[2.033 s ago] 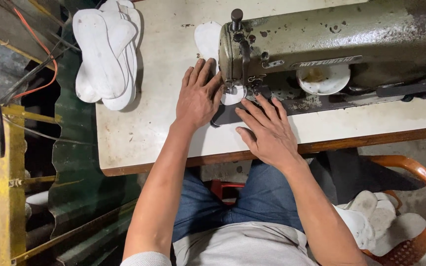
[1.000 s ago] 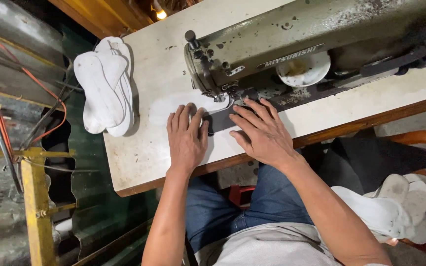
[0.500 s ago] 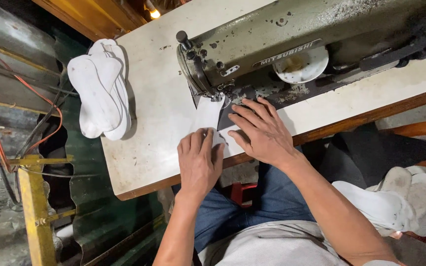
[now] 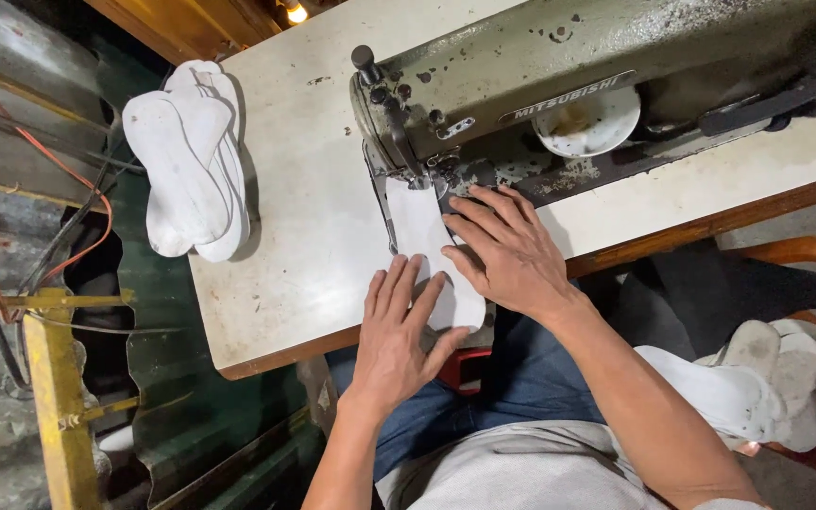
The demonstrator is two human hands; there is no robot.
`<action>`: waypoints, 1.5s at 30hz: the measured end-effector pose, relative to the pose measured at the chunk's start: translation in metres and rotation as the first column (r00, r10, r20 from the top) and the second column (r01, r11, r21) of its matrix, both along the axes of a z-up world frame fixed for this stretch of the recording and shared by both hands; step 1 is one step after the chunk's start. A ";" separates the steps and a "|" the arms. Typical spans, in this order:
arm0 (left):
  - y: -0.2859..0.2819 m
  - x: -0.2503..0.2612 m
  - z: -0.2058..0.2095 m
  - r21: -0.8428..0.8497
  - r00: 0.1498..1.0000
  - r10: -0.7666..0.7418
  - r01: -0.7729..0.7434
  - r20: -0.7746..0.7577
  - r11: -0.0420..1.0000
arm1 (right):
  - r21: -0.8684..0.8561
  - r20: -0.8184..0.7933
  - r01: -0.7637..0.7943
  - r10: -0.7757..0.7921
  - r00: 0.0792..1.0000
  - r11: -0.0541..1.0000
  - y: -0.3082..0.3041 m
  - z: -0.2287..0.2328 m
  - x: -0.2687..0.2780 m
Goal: Using an industrial sewing machine to stitch the edges of shoe insoles.
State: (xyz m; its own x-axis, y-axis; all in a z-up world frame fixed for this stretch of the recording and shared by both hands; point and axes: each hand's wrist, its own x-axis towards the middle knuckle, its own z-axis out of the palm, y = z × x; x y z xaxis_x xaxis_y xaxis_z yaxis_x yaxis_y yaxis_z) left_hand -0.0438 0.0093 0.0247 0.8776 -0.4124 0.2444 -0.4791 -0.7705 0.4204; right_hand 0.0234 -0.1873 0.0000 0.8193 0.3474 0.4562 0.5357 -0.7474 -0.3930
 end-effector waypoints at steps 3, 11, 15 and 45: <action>0.004 0.001 -0.004 -0.009 1.000 -0.022 0.022 -0.017 1.000 | -0.016 0.000 0.007 -0.007 1.000 1.000 0.001 0.001 -0.001; 0.002 0.002 -0.010 -0.003 1.000 -0.029 0.029 -0.004 1.000 | 0.009 0.022 0.002 -0.002 1.000 1.000 0.001 0.000 0.001; 0.002 0.003 -0.013 -0.007 1.000 -0.014 0.014 0.006 1.000 | 0.025 0.048 0.004 -0.005 0.999 1.000 0.001 -0.003 0.003; 0.007 0.013 -0.018 -0.038 0.999 0.043 -0.043 -0.009 0.998 | -0.186 -0.307 0.677 -0.697 0.648 0.712 -0.206 -0.281 -0.207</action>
State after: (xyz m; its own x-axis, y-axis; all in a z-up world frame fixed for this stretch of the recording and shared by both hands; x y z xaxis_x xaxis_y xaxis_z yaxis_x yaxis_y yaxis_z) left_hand -0.0310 0.0159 0.0067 0.8962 -0.3647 0.2525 -0.4426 -0.7734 0.4538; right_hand -0.1835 -0.3928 -0.2815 0.9251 -0.3634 0.1097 -0.2958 -0.8712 -0.3918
